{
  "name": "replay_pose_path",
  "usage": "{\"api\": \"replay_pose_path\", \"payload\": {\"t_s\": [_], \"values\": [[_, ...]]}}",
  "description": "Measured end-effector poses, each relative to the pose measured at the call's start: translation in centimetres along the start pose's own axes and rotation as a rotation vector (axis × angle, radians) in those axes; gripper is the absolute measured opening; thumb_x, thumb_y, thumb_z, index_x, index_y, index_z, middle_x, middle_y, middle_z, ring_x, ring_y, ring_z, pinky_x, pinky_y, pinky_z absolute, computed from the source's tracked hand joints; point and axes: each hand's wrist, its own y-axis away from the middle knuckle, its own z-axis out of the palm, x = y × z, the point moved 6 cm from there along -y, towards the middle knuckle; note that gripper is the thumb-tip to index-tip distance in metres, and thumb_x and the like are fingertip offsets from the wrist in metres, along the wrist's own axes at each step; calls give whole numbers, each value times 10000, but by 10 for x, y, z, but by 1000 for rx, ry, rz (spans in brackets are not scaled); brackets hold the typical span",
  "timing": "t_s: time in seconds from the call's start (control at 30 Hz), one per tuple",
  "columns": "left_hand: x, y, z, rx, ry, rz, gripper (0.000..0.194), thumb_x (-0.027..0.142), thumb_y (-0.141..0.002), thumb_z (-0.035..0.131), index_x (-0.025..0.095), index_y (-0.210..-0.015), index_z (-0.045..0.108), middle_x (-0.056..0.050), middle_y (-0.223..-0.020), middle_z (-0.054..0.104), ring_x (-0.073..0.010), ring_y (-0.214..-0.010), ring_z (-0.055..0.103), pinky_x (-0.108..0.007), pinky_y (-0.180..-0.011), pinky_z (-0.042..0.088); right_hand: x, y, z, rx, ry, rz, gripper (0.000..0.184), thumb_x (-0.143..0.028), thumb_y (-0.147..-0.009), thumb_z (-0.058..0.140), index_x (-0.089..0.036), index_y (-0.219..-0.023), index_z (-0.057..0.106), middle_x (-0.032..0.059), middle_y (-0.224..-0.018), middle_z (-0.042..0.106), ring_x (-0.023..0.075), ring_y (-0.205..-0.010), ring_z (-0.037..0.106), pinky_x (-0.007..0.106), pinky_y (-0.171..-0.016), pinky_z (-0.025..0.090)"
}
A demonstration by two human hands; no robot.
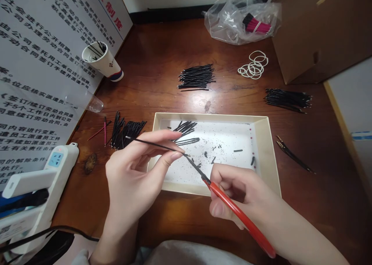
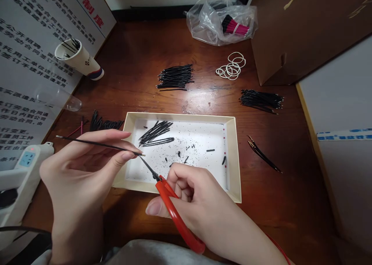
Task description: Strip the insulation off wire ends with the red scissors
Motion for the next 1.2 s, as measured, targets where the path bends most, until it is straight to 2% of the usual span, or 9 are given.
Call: {"api": "replay_pose_path", "payload": {"t_s": [0.23, 0.37, 0.53, 0.6, 0.7, 0.83, 0.97, 1.1, 1.2], "values": [[0, 0, -2, -45, -27, 61, 266, 60, -799, 753, 242, -992, 751, 30, -923, 781, -112, -747, 738, -192, -727, 611, 5, -2, 1, 2, 72, -13, 449, -490, -821, 728, -211, -699, 397, -71, -606, 425, 93, -585, 331, 249, -548, 254], [2, 1, -3, -41, -52, 116, 234, 56, -801, 742, 237, -948, 753, 23, -937, 788, -135, -740, 745, -230, -715, 624, 3, -3, -1, 48, 126, -3, 488, -471, -759, 793, -205, -678, 391, -80, -615, 372, 84, -583, 306, 240, -545, 263], [2, 4, -2, -49, -102, 145, 246, 83, -809, 748, 264, -975, 739, 39, -962, 791, -147, -760, 744, -266, -731, 624, -6, -2, 2, -14, 94, -57, 552, -589, -709, 794, -212, -681, 392, -71, -620, 386, 88, -580, 295, 233, -511, 263], [2, 5, -3, -37, -136, 153, 266, 94, -819, 741, 277, -1012, 728, 41, -967, 791, -163, -790, 746, -299, -757, 621, -5, -2, 2, -14, 85, -72, 579, -656, -707, 761, -212, -678, 391, -70, -605, 381, 88, -571, 279, 236, -503, 246], [6, 6, -3, -43, -177, 235, 333, 66, -813, 732, 299, -1051, 713, 54, -963, 791, -177, -821, 752, -323, -798, 616, -1, -2, 0, 14, 70, -67, 596, -693, -691, 750, -209, -668, 404, -67, -596, 379, 89, -571, 287, 247, -513, 237], [13, 6, -2, -106, -261, 334, 437, 18, -808, 707, 344, -1099, 701, 77, -941, 793, -173, -829, 762, -295, -793, 612, -1, -1, -1, 35, 31, -47, 565, -616, -679, 804, -204, -654, 418, -64, -613, 383, 95, -590, 305, 254, -531, 243], [18, 5, 0, -147, -333, 390, 417, 9, -832, 669, 334, -1090, 709, 71, -951, 796, -169, -810, 766, -267, -759, 616, -4, 0, -2, 71, 52, -38, 522, -522, -719, 813, -206, -647, 404, -76, -593, 353, 95, -589, 289, 261, -535, 228], [19, 4, 2, -159, -331, 406, 391, 6, -833, 667, 315, -1068, 713, 74, -946, 795, -149, -805, 763, -230, -783, 607, -2, 1, -2, 109, 75, 0, 532, -442, -736, 813, -207, -628, 348, -84, -585, 307, 93, -580, 285, 263, -537, 226], [21, 4, 0, -121, -340, 442, 362, 8, -824, 687, 289, -1049, 717, 68, -899, 794, -137, -759, 757, -216, -729, 605, -2, 0, -4, 157, 148, -27, 511, -408, -725, 815, -207, -615, 358, -89, -564, 292, 92, -564, 271, 264, -524, 213]]}}
